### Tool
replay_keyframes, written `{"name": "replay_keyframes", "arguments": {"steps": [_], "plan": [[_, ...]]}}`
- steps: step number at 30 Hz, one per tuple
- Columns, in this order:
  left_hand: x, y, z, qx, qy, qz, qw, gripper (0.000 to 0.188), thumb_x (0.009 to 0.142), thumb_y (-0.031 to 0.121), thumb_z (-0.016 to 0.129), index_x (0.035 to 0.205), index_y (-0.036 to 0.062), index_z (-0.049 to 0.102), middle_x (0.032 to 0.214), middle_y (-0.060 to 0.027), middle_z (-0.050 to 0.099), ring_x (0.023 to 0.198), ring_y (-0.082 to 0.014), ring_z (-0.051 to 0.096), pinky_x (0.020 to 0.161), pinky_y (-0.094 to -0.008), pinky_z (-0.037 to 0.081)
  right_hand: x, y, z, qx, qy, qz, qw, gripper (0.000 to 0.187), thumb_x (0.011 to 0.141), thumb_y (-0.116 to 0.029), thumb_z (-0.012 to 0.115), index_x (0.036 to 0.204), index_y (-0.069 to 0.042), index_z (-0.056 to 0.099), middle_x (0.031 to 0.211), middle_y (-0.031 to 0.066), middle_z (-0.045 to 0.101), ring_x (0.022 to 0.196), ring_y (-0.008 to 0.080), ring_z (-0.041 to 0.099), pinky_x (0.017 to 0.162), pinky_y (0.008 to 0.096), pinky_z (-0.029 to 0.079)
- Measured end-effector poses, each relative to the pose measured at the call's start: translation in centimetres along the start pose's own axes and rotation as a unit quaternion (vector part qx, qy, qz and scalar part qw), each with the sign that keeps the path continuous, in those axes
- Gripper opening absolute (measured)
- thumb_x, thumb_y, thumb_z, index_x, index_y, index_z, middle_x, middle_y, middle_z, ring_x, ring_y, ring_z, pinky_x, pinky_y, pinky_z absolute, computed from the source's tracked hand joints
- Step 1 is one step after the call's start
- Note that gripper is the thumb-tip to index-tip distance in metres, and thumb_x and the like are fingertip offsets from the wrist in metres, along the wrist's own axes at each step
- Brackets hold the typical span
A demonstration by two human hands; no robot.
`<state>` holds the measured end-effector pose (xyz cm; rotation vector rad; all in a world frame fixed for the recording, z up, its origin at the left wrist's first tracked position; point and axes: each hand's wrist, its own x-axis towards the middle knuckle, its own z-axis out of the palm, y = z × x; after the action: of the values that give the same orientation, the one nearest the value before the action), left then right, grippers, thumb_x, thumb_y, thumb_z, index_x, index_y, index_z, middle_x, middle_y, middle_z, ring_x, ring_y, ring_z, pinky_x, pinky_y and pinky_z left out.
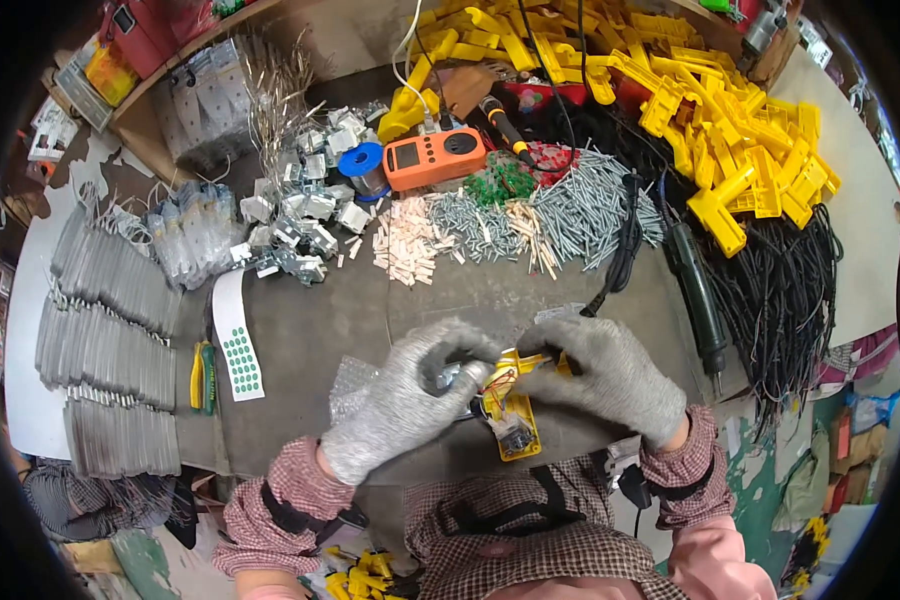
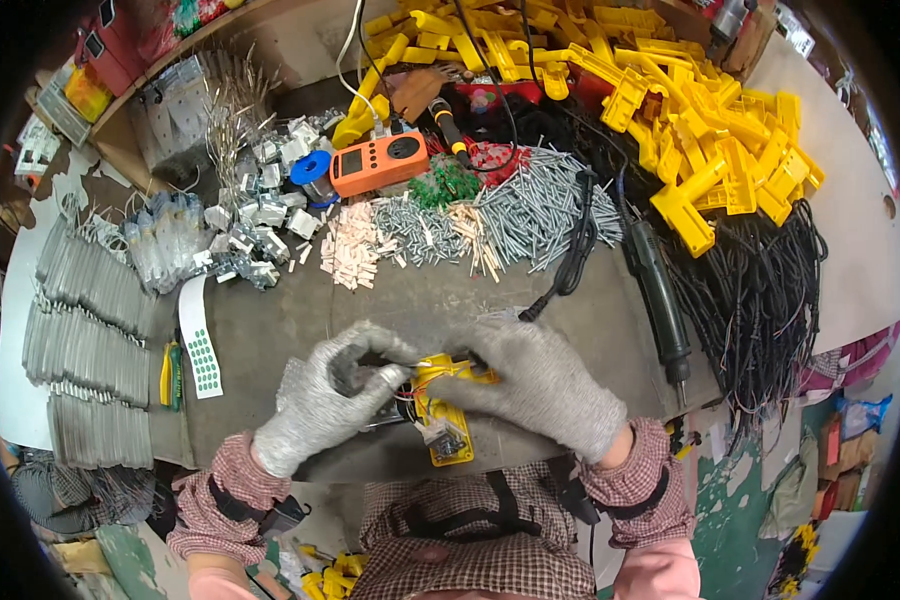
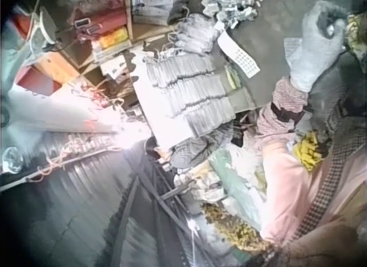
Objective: Soldering wires onto a small electronic component inside a yellow plastic housing.
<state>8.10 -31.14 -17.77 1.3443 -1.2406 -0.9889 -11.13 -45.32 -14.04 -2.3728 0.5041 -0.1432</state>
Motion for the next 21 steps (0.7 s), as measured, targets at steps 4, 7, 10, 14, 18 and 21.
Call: {"name": "replay_keyframes", "arguments": {"steps": [4, 7, 10, 14, 18, 21], "plan": [[0.1, -0.8, 0.8, 0.19, 0.036, 0.088, 0.977, 0.022, 0.089, 0.002, 0.071, 0.109, 0.0044, 0.063, 0.104, -0.0065, 0.066, 0.098, -0.0179, 0.064, 0.095, -0.0355, 0.049, -0.1, 0.3, 0.8, 0.054, 0.06, -0.018, 0.997, 0.024, 0.09, -0.024, 0.07, 0.1, -0.002, 0.067, 0.087, 0.0161, 0.065, 0.085, 0.032, 0.068, 0.069, 0.04, 0.053], [-0.9, -2.4, 1.0, 0.243, 0.074, 0.145, 0.956, 0.025, 0.085, 0.006, 0.076, 0.108, 0.0064, 0.064, 0.101, -0.0082, 0.066, 0.094, -0.0254, 0.064, 0.101, -0.0425, 0.044, -1.2, 1.3, 1.5, 0.075, 0.091, 0.02, 0.993, 0.018, 0.09, -0.017, 0.07, 0.099, -0.002, 0.07, 0.082, 0.0153, 0.067, 0.075, 0.0312, 0.068, 0.066, 0.0382, 0.053], [-1.1, -3.4, 1.1, 0.243, 0.093, 0.168, 0.951, 0.028, 0.082, 0.007, 0.079, 0.106, 0.0062, 0.064, 0.097, -0.0084, 0.066, 0.091, -0.0272, 0.064, 0.102, -0.0455, 0.042, -1.1, 1.5, 3.0, 0.074, 0.103, 0.019, 0.992, 0.02, 0.091, -0.018, 0.069, 0.105, -0.005, 0.073, 0.085, 0.0151, 0.071, 0.072, 0.0295, 0.071, 0.064, 0.0359, 0.055], [-1.1, -3.1, 0.9, 0.244, 0.094, 0.182, 0.948, 0.031, 0.083, 0.009, 0.078, 0.11, 0.0044, 0.064, 0.099, -0.0095, 0.067, 0.091, -0.0291, 0.064, 0.1, -0.0447, 0.043, -1.1, 1.8, 4.4, -0.044, 0.098, -0.014, 0.994, 0.022, 0.091, -0.022, 0.07, 0.108, -0.008, 0.073, 0.091, 0.0133, 0.074, 0.076, 0.0294, 0.073, 0.068, 0.0369, 0.058], [-1.8, -1.4, -1.8, 0.315, 0.095, 0.051, 0.943, 0.041, 0.085, 0.016, 0.076, 0.122, 0.0015, 0.062, 0.1, -0.0102, 0.068, 0.096, -0.0311, 0.062, 0.095, -0.0438, 0.046, -1.6, 0.3, 2.0, 0.086, 0.118, 0.029, 0.989, 0.035, 0.084, -0.022, 0.079, 0.114, -0.007, 0.07, 0.1, 0.0144, 0.071, 0.086, 0.0317, 0.07, 0.074, 0.0382, 0.055], [-3.9, -1.7, -5.0, 0.593, 0.156, 0.061, 0.788, 0.047, 0.089, 0.029, 0.071, 0.128, 0.004, 0.061, 0.097, -0.0075, 0.069, 0.097, -0.025, 0.062, 0.093, -0.0451, 0.047, -5.9, 2.1, -0.5, -0.014, 0.084, -0.058, 0.995, 0.031, 0.078, -0.015, 0.081, 0.107, -0.01, 0.071, 0.104, 0.0104, 0.067, 0.087, 0.0267, 0.068, 0.075, 0.0387, 0.055]]}}
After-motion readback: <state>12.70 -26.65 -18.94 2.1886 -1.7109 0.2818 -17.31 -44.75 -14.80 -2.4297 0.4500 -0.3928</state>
